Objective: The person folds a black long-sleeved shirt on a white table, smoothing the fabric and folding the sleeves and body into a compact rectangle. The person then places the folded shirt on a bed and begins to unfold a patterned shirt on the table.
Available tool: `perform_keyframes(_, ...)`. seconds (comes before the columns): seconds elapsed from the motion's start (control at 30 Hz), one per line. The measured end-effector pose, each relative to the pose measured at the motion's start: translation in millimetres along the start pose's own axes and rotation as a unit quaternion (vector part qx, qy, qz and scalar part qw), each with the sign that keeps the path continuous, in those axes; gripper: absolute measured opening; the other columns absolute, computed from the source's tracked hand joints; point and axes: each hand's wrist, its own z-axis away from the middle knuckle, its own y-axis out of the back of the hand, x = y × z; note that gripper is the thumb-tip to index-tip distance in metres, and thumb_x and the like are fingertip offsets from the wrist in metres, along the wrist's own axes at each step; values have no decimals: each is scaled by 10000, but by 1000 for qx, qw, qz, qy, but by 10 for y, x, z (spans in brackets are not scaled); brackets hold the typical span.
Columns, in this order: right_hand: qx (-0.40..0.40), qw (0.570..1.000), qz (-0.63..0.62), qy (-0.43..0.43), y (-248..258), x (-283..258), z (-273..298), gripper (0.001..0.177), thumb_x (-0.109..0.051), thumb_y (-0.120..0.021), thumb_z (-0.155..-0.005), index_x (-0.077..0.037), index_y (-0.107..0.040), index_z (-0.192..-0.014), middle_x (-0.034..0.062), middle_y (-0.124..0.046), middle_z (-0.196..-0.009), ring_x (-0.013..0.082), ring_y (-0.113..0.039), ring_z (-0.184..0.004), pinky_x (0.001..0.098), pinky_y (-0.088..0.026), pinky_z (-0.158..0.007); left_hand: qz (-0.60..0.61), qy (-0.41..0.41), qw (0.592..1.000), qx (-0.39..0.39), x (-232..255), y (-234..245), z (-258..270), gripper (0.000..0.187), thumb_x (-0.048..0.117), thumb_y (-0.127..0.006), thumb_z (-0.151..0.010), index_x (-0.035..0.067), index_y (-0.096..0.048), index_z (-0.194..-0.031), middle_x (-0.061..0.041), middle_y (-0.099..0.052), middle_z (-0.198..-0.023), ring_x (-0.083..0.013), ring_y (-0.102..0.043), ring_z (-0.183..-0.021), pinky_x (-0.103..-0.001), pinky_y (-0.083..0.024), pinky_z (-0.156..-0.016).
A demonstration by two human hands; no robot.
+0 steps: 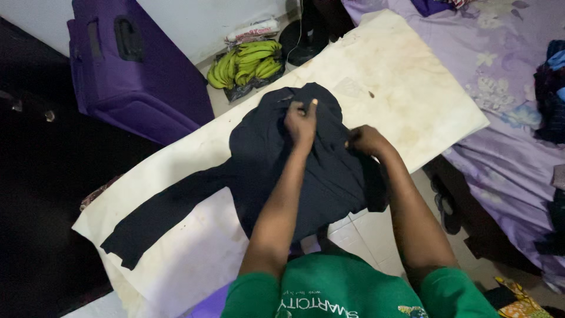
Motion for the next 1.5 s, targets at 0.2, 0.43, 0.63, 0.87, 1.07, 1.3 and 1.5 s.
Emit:
perform_keyframes(0.2,177,904,-385,53,655,-520,226,420,-339,-740,-1045,24,-641,-1231,75,-763,-1074,123,-711,-945,268,-563,-856,139,-158,977,-39,557,219,510,665,457,-691,-987,76,-497,-1496,-210,-582,-1450,-336,-621,-1264,-478,-513,-1089)
perform_keyframes(0.43,371,900,-198,113,1240,-640,184,350,-198,-827,-887,26,-728,-1138,189,-710,-922,236,-653,-752,365,-518,-667,-271,-257,916,-147,614,169,820,887,294,-767,-828,79,-355,-1584,-260,-283,-1626,-443,-271,-1494,-621,-177,-1197)
perform_keyframes(0.63,389,917,-91,8,1053,-317,321,366,-332,-810,-907,-27,-729,-1093,169,-736,-944,329,-716,-868,412,-552,-794,-293,-284,910,-74,499,-67,702,588,237,-779,-811,40,-598,-1335,-246,-454,-1469,-411,-396,-1400,-592,-256,-1167)
perform_keyframes(0.87,400,898,182,15,508,-395,535,755,-331,-886,-508,-19,-718,-1174,279,-683,-1029,485,-653,-937,571,-546,-672,-212,-273,938,-34,798,-236,503,315,156,-742,-851,66,-687,-1148,-153,-641,-1163,-352,-590,-1136,-498,-436,-979)
perform_keyframes(1.07,394,917,-8,-60,873,-38,229,210,-126,-681,-882,-42,-709,-1073,248,-716,-975,438,-676,-920,518,-536,-782,-171,-284,943,34,1083,-127,205,366,118,-750,-766,76,-690,-1124,-172,-654,-1085,-373,-620,-1047,-513,-464,-900)
perform_keyframes(1.3,574,798,-157,93,1576,125,-4,198,78,-547,-893,4,-654,-1043,212,-686,-929,361,-673,-866,384,-515,-806,56,-405,907,-99,991,-641,110,380,74,-681,-904,52,-633,-1280,-192,-676,-1146,-414,-692,-1011,-461,-566,-886)
perform_keyframes(1.5,531,845,33,-50,1706,403,-9,247,-8,-603,-848,-34,-675,-1082,200,-643,-1138,391,-606,-1083,508,-492,-913,-271,-392,876,-72,910,-621,-521,420,47,-698,-806,171,-732,-1205,-145,-701,-1277,-357,-665,-1119,-487,-505,-988)
